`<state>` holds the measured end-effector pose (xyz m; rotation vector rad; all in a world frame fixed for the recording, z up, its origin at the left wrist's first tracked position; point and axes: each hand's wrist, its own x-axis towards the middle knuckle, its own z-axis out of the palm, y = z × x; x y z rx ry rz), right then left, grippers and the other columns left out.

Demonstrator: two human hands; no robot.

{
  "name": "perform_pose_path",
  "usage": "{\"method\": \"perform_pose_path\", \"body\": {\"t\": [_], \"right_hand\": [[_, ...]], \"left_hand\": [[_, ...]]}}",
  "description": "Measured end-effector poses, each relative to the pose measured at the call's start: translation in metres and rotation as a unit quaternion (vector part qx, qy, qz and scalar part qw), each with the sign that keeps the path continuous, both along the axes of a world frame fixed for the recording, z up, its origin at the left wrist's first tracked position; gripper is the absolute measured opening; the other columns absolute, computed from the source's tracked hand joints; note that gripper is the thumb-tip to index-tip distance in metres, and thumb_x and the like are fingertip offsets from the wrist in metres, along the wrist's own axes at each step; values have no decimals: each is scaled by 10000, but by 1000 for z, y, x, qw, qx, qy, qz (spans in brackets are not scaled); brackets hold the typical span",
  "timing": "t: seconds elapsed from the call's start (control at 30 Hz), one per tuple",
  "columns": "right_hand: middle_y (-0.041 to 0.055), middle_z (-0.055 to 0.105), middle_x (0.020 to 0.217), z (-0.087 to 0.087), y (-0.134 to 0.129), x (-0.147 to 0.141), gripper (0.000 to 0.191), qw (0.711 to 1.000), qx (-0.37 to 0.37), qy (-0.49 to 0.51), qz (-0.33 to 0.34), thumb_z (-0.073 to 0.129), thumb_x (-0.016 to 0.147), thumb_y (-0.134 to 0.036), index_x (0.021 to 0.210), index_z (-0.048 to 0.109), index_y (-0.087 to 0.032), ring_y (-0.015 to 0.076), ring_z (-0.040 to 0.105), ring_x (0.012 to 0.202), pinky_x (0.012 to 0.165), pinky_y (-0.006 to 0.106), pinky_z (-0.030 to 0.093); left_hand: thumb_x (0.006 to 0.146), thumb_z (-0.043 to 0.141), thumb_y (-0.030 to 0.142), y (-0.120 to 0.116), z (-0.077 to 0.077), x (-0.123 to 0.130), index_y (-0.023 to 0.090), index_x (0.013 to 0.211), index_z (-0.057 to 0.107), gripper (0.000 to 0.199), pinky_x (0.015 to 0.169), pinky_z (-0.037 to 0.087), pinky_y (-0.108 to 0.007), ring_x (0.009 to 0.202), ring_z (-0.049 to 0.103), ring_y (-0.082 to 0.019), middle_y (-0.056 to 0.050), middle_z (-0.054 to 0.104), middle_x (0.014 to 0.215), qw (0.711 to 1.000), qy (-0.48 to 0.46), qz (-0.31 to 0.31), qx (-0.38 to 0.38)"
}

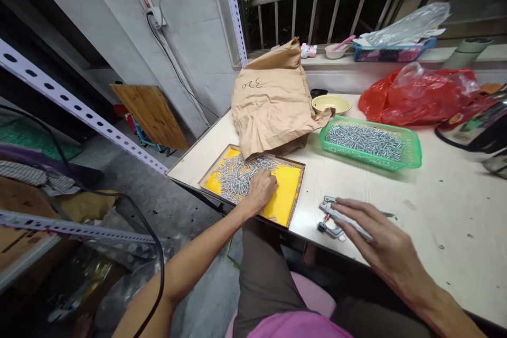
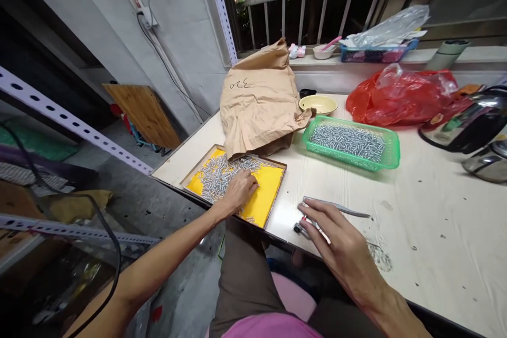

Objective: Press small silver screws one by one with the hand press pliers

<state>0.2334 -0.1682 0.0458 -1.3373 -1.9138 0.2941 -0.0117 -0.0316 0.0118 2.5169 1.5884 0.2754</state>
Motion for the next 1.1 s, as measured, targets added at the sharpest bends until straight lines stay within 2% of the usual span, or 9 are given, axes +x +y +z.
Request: {"method": "perform_pose_path", "body": {"t": [0.07,0.13,0.27,0.4,0.53,0.67,0.73,0.93,1.1], "right_hand": [[58,641,1069,25,20,-25,233,996,20,88,-8,525,888,-318,1082,644,-269,207,610,998,911,374,492],[75,647,1030,28,45,-49,264,983,-42,180,-8,493,897,-352,1068,645,-221,191,635,881,801,355,527],[60,661,898,-3,84,-90,386,949,-183,254,38,559,824,-416,1110,590,-158,162,618,759,692,304,513],[32,656,831,-24,90,-116,280,947,-190,255,41,549,820,-422,940,603,-174,152,601,717,666,281,471],[13,644,753,-26,83,-122,272,944,-198,258,61,529,832,-455,811,585,-190,151,595,662,620,269,454],[11,636,704,-30,82,-123,291,937,-214,264,79,478,856,-461,792,576,-194,158,600,628,603,276,471],[12,635,691,-32,82,-125,279,937,-220,262,73,476,851,-445,786,576,-193,162,606,618,601,282,477],[2,627,644,-28,77,-139,164,931,-241,274,16,531,766,-342,702,563,-195,165,606,606,592,279,471],[-16,594,567,-31,79,-142,155,890,-283,356,16,551,739,-333,702,566,-183,147,574,526,535,265,466]], "left_hand": [[832,500,180,-2,2,-2,157,813,661,164,781,410,-295,837,548,-177,-62,639,845,993,-106,38,-32],[816,524,228,-6,5,-5,154,807,660,155,712,424,-267,740,569,-151,-37,653,786,966,-226,89,-86],[775,577,333,-23,14,-11,138,814,660,216,593,415,-223,643,557,-123,-26,650,747,894,-391,126,-180],[752,614,395,-40,22,-14,131,811,649,273,535,383,-199,565,506,-91,-7,611,687,837,-477,124,-237],[680,692,437,-51,25,-18,130,761,631,323,540,385,-198,547,502,-81,3,591,653,774,-538,159,-292],[578,777,448,-53,22,-23,122,720,605,394,525,387,-200,509,499,-67,2,591,634,695,-592,178,-367],[539,804,444,-54,19,-25,114,706,600,422,513,387,-198,491,490,-60,0,589,625,669,-605,178,-394],[528,826,427,-60,19,-35,107,691,598,425,529,432,-201,514,508,-60,9,577,619,650,-616,186,-405],[566,828,331,-60,24,-41,113,724,610,347,577,478,-210,552,546,-66,-12,616,680,616,-624,194,-441]]}}
